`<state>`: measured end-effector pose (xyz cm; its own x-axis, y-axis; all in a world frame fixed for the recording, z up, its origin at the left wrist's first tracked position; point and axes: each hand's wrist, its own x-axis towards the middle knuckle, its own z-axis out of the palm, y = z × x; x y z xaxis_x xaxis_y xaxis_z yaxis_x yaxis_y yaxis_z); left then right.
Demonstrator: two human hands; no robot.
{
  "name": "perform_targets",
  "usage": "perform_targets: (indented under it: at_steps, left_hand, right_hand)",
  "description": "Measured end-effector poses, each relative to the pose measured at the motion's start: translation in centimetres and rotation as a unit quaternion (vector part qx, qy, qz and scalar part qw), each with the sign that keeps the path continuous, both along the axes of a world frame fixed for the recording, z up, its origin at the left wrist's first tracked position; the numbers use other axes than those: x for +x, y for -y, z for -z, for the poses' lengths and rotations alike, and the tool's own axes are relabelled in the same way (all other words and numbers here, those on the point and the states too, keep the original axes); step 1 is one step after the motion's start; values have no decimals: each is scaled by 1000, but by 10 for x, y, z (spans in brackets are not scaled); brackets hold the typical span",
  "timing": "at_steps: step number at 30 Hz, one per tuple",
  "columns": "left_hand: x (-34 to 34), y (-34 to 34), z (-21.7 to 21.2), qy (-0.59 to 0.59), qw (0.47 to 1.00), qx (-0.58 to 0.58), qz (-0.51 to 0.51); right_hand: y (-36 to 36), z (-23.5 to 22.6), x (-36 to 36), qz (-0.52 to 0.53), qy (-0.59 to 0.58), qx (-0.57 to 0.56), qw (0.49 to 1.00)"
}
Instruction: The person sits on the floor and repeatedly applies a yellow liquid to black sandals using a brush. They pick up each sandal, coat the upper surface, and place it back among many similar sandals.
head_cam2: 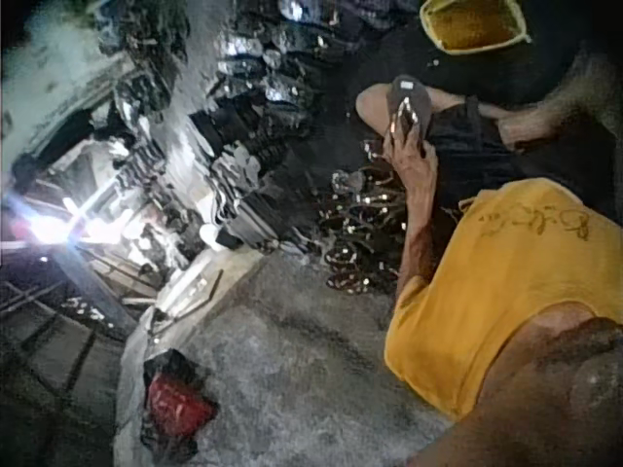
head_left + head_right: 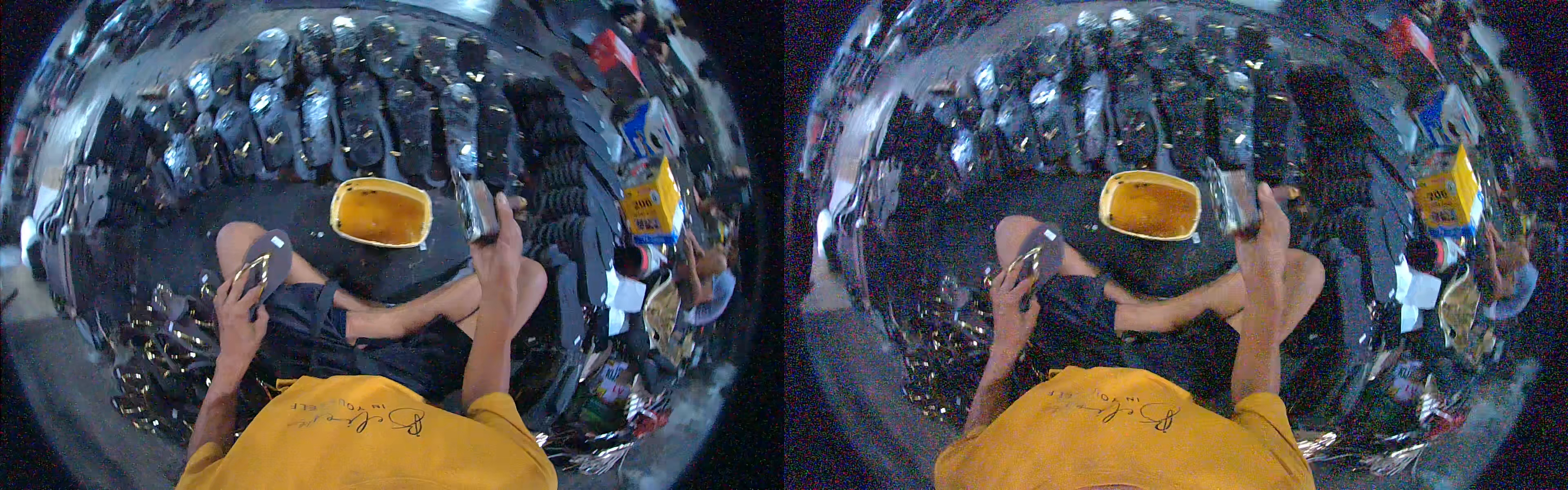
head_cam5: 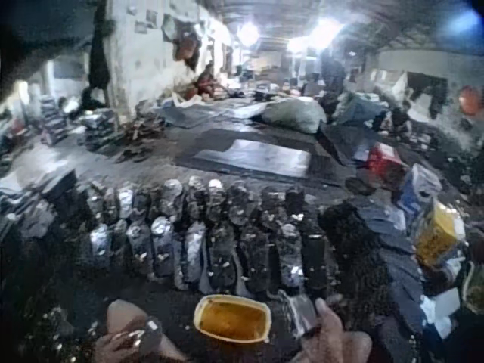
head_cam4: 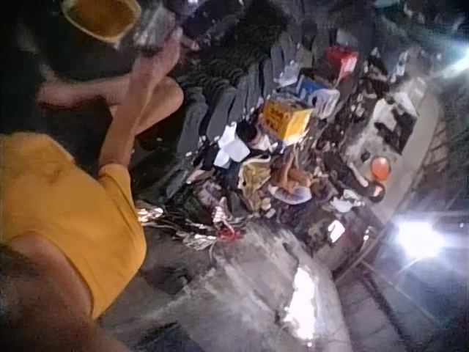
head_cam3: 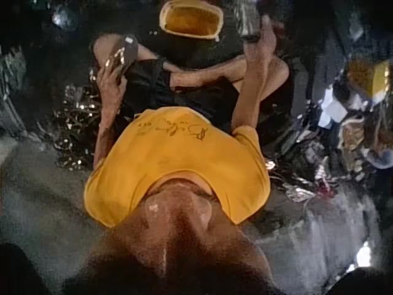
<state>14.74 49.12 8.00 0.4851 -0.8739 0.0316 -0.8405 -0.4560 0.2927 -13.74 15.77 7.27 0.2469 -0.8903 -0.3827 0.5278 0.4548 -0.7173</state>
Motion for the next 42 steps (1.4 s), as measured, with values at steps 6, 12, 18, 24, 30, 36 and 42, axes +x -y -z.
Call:
perform_targets:
  at_steps: [6,12,18,24,30,36,42]
  left_hand:
    - [-28,51,-21,-708,630,-263,-182]
    - [-58,90,8,-877,323,-327,-140]
    - [-58,76,-5,-927,232,-282,-84]
    - [-60,68,4,-898,305,-290,-129]
    - [-66,68,-3,-905,334,-255,-70]
    - [-67,77,2,-890,315,-278,-176]
    - [-43,110,10,-915,279,-276,-94]
  right_hand:
    - [2,-32,23,-80,143,11,987]
    - [-68,-62,101,-149,-278,-506,803]
    - [-60,-61,117,8,-311,-636,706]
    - [-51,-57,98,-54,-316,-395,861]
    - [-49,-74,84,-71,-357,-516,775]
    - [-41,-77,74,-58,-327,-429,840]
    - [-151,-49,63,-244,-157,-562,775]
